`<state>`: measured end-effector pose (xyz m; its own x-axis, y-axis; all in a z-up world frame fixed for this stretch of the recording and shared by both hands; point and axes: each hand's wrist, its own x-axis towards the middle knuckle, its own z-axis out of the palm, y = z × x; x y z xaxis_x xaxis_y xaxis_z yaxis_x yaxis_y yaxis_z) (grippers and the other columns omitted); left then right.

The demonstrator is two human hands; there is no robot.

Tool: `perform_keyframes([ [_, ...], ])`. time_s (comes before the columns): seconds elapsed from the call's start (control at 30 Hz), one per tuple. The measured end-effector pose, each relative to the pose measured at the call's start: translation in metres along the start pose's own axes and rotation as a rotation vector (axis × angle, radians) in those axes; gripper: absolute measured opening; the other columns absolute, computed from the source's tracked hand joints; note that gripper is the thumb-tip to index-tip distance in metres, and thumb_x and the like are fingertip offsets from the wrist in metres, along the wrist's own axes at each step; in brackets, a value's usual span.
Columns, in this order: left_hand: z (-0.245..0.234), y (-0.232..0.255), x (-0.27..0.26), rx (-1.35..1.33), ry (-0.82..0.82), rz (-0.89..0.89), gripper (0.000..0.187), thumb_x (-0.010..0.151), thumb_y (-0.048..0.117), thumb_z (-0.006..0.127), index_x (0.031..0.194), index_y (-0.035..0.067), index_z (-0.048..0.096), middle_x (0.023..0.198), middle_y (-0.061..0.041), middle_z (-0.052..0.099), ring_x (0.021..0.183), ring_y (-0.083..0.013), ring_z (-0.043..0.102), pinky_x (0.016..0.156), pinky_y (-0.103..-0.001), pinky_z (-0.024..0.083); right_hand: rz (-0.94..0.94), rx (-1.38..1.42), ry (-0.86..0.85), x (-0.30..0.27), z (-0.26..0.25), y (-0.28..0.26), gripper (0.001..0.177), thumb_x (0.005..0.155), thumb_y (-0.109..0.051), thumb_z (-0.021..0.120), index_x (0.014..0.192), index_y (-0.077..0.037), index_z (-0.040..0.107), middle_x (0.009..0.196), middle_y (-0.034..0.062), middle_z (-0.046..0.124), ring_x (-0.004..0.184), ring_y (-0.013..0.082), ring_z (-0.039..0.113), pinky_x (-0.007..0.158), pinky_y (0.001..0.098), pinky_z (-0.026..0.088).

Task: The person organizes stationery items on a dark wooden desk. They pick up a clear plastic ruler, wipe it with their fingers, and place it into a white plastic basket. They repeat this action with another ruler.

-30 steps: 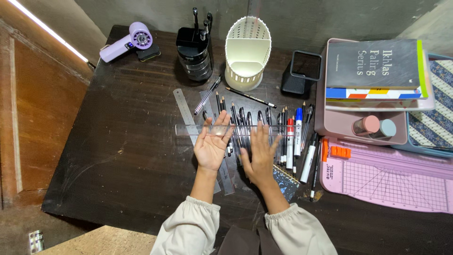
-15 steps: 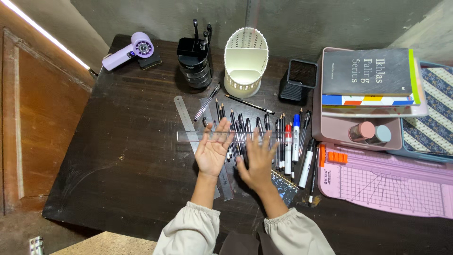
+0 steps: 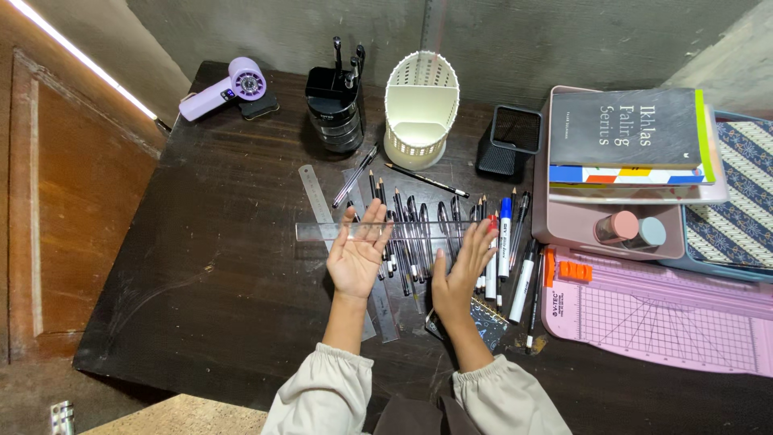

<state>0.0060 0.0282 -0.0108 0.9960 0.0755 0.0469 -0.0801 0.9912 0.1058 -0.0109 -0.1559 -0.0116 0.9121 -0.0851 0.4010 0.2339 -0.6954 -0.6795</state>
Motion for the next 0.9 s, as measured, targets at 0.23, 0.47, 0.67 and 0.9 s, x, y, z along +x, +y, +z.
perform_keyframes([
  [0.23, 0.005, 0.015, 0.001, 0.026, 0.028, 0.116, 0.03, 0.107, 0.021, 0.039, 0.132, 0.014, 0.054, 0.154, -0.028, 0.044, 0.147, -0.0403, 0.041, 0.121, -0.058, 0.034, 0.072, 0.159, 0.033, 0.001, -0.006, -0.008, 0.083, 0.101, -0.015, 0.052, 0.162, 0.004, 0.0, 0.171, 0.0249, -0.009, 0.158, 0.0385, -0.014, 0.127, 0.0523, -0.007],
  [0.47, 0.001, 0.009, 0.001, -0.045, -0.024, 0.063, 0.027, 0.111, 0.019, 0.036, 0.13, 0.016, 0.055, 0.151, -0.027, 0.048, 0.142, -0.0407, 0.049, 0.119, -0.059, 0.04, 0.085, 0.417, 0.086, -0.004, -0.008, -0.011, 0.076, 0.1, -0.007, 0.056, 0.162, 0.001, 0.013, 0.167, 0.0221, 0.026, 0.152, 0.0331, 0.029, 0.123, 0.0453, 0.027],
  [0.67, 0.005, -0.013, -0.005, 0.082, -0.061, -0.173, 0.032, 0.112, 0.021, 0.032, 0.136, 0.016, 0.052, 0.151, -0.029, 0.048, 0.139, -0.0455, 0.049, 0.115, -0.056, 0.042, 0.199, 0.864, -0.068, -0.01, 0.001, 0.009, 0.045, 0.106, -0.013, 0.055, 0.148, -0.001, 0.048, 0.118, 0.0137, 0.071, 0.098, 0.0184, 0.069, 0.085, 0.0289, 0.057],
  [0.9, 0.007, -0.016, -0.006, 0.109, -0.127, -0.237, 0.036, 0.113, 0.026, 0.03, 0.141, 0.016, 0.051, 0.153, -0.028, 0.048, 0.139, -0.0464, 0.05, 0.118, -0.054, 0.042, 0.256, 1.078, -0.092, -0.002, -0.004, 0.012, 0.041, 0.111, -0.022, 0.045, 0.139, 0.006, 0.054, 0.101, 0.0126, 0.074, 0.084, 0.0174, 0.07, 0.078, 0.0303, 0.057],
])
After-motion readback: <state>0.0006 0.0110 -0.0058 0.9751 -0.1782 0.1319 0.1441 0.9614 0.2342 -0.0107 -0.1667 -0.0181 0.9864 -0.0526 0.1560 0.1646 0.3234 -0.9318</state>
